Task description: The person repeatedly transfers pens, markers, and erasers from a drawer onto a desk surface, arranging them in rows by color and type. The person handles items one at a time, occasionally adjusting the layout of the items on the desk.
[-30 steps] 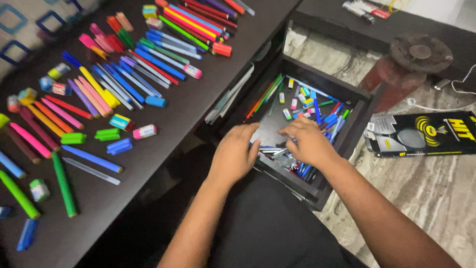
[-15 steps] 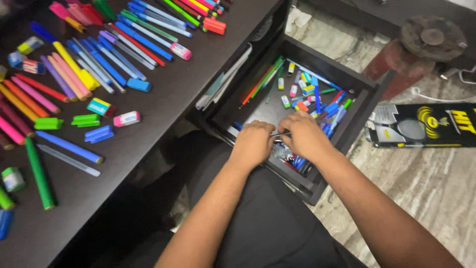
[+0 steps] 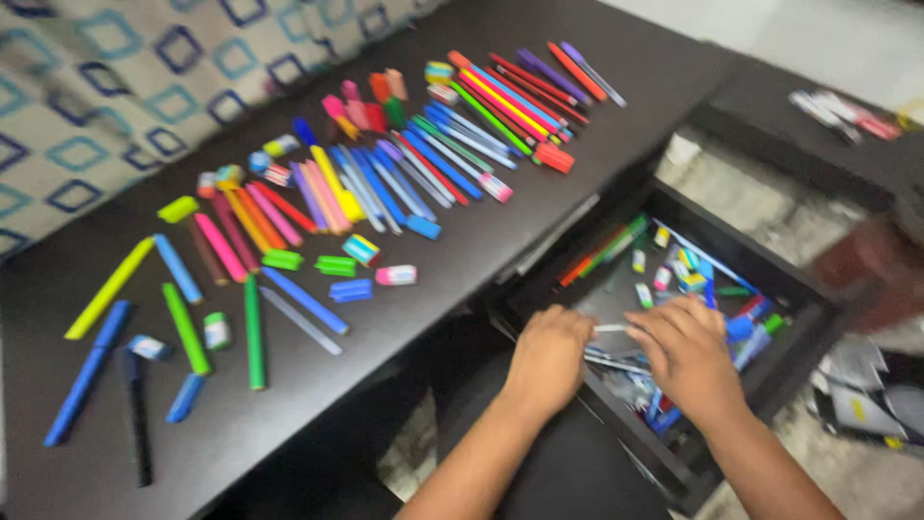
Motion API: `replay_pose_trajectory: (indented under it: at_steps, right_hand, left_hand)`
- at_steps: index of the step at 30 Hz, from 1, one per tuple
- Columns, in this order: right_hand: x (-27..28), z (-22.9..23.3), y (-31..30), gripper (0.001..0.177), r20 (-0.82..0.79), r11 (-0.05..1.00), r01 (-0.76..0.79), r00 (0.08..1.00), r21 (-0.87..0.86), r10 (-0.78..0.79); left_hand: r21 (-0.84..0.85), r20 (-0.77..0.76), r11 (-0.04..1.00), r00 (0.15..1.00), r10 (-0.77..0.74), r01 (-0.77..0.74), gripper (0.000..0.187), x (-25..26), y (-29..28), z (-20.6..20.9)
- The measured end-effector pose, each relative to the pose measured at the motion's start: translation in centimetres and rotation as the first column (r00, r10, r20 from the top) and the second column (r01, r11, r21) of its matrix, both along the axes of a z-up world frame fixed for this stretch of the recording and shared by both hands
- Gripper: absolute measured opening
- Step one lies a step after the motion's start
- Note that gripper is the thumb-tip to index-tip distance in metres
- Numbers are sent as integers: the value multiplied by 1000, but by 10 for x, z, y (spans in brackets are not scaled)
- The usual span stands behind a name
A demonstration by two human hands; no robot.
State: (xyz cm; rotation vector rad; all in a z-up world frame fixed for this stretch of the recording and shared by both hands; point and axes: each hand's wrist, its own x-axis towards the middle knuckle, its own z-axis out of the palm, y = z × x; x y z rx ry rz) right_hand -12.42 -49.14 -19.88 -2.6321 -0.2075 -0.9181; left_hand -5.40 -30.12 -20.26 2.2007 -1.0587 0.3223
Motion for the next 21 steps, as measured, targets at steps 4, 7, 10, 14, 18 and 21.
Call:
replay_pose_trajectory:
  at_steps: [4,7,10,14,18,21]
  right_hand:
    - [-12,5,1,42,5,999,-35,999,-11,35]
    - [-19,9,9,49,54,998,-57,997,38,55]
    - [-16,18,29,45,171,988,-91,983,124,69]
    - [-9,50,72,31,297,963,-64,955,262,-17]
    - [26,97,105,21,322,944,-87,946,318,-22]
    - [60,123,129,17,328,950,-73,944,305,-33]
  left_hand:
    - [58,154,998,988,-6,-3,21,-11,39,44]
    - [97,278,995,960,-29,2,22,-19,61,84]
    - [101,335,995,942,-33,-1,26,-23,82,118]
    - [41,455,998,890,15,-37,33,-11,119,158]
    - [-123,454,977,866,211,-174,46,17,164,192]
    - [-154,442,923,811,384,-353,50,36,193,196]
